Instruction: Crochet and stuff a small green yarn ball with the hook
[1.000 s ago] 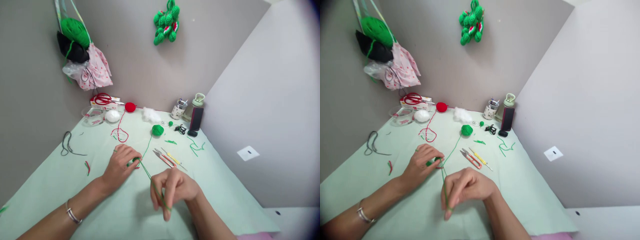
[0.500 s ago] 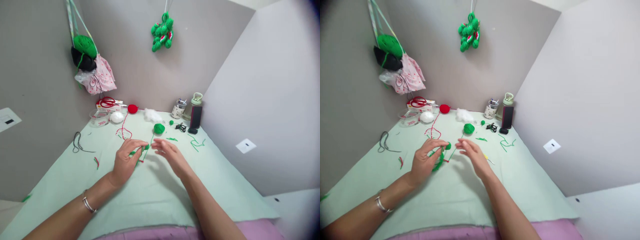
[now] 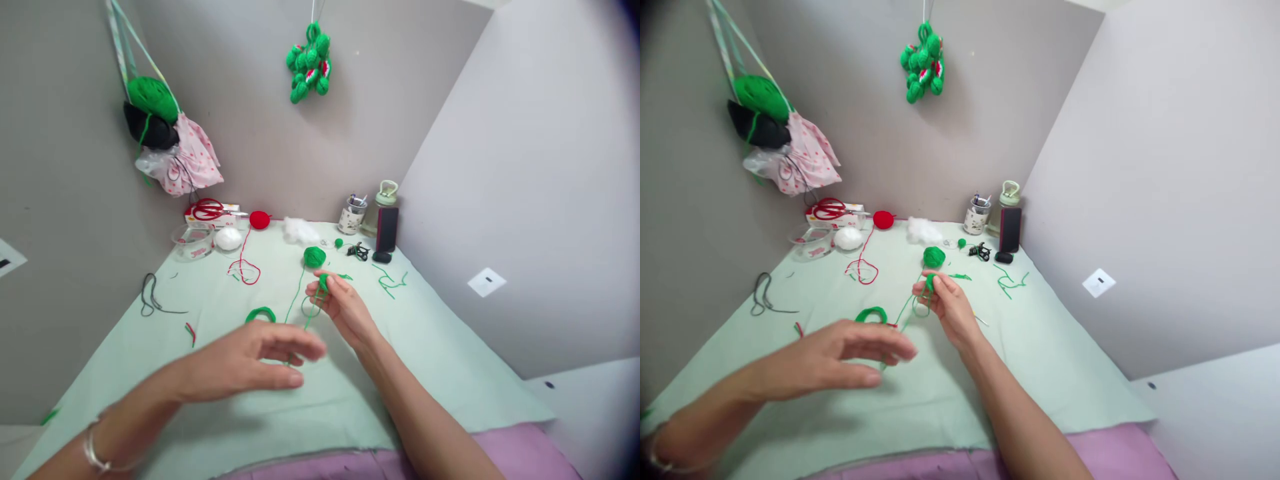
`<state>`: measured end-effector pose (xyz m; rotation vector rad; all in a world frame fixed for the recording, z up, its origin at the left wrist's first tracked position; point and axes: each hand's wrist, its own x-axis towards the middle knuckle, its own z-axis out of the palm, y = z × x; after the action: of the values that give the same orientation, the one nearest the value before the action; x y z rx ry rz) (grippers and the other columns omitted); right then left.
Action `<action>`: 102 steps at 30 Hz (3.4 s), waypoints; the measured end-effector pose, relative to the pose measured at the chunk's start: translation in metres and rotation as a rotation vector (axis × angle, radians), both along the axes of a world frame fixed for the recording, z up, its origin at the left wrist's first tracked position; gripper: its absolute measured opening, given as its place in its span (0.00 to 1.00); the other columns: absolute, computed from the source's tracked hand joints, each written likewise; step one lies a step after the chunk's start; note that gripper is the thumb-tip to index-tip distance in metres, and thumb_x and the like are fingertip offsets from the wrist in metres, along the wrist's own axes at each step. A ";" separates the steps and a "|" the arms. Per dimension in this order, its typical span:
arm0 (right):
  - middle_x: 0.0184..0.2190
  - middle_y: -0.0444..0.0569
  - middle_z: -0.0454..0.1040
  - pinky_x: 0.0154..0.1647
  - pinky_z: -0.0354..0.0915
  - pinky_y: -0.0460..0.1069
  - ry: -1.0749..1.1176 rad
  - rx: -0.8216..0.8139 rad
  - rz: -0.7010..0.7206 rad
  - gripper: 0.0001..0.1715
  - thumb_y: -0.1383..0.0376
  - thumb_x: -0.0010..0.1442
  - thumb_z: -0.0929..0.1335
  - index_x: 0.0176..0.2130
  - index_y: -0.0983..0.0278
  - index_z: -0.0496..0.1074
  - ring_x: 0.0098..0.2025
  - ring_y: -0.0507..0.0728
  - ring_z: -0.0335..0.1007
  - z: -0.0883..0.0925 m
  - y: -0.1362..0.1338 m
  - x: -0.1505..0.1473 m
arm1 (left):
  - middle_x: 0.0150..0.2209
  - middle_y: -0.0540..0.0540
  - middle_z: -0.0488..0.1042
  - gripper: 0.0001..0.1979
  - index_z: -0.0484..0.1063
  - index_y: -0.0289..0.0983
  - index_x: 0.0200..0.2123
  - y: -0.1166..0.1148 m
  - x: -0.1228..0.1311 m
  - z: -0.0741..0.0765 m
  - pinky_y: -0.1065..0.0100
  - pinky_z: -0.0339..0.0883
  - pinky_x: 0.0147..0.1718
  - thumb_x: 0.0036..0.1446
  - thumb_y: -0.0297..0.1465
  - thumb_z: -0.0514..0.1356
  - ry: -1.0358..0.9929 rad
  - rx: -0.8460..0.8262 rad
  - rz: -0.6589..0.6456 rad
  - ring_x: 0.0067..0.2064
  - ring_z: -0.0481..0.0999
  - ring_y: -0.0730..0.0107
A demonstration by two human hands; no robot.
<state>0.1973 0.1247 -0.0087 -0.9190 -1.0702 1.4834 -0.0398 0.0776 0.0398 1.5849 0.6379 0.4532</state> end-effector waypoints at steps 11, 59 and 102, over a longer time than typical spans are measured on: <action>0.72 0.67 0.66 0.78 0.49 0.73 -1.017 0.174 -0.536 0.46 0.34 0.65 0.63 0.64 0.65 0.71 0.77 0.74 0.58 -0.006 0.030 0.133 | 0.47 0.44 0.84 0.17 0.83 0.45 0.48 0.050 -0.030 0.013 0.61 0.75 0.50 0.61 0.47 0.69 0.096 0.100 0.285 0.53 0.82 0.54; 0.61 0.51 0.76 0.52 0.73 0.51 -0.242 0.110 -0.175 0.32 0.49 0.56 0.80 0.57 0.53 0.76 0.55 0.58 0.75 0.001 0.016 -0.013 | 0.42 0.50 0.72 0.06 0.79 0.44 0.38 0.120 0.003 0.008 0.61 0.65 0.47 0.61 0.36 0.62 0.244 0.316 0.113 0.46 0.72 0.62; 0.59 0.55 0.76 0.55 0.77 0.62 -1.618 0.408 0.025 0.23 0.56 0.71 0.71 0.61 0.63 0.73 0.55 0.62 0.78 0.016 0.300 -0.035 | 0.52 0.44 0.80 0.14 0.79 0.40 0.48 0.173 -0.024 -0.031 0.61 0.75 0.48 0.60 0.37 0.66 0.151 0.177 0.195 0.47 0.79 0.62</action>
<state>0.1623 0.4247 0.0074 -1.7907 -2.3477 0.1928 -0.0635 0.2504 0.0086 1.7438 0.8932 0.5505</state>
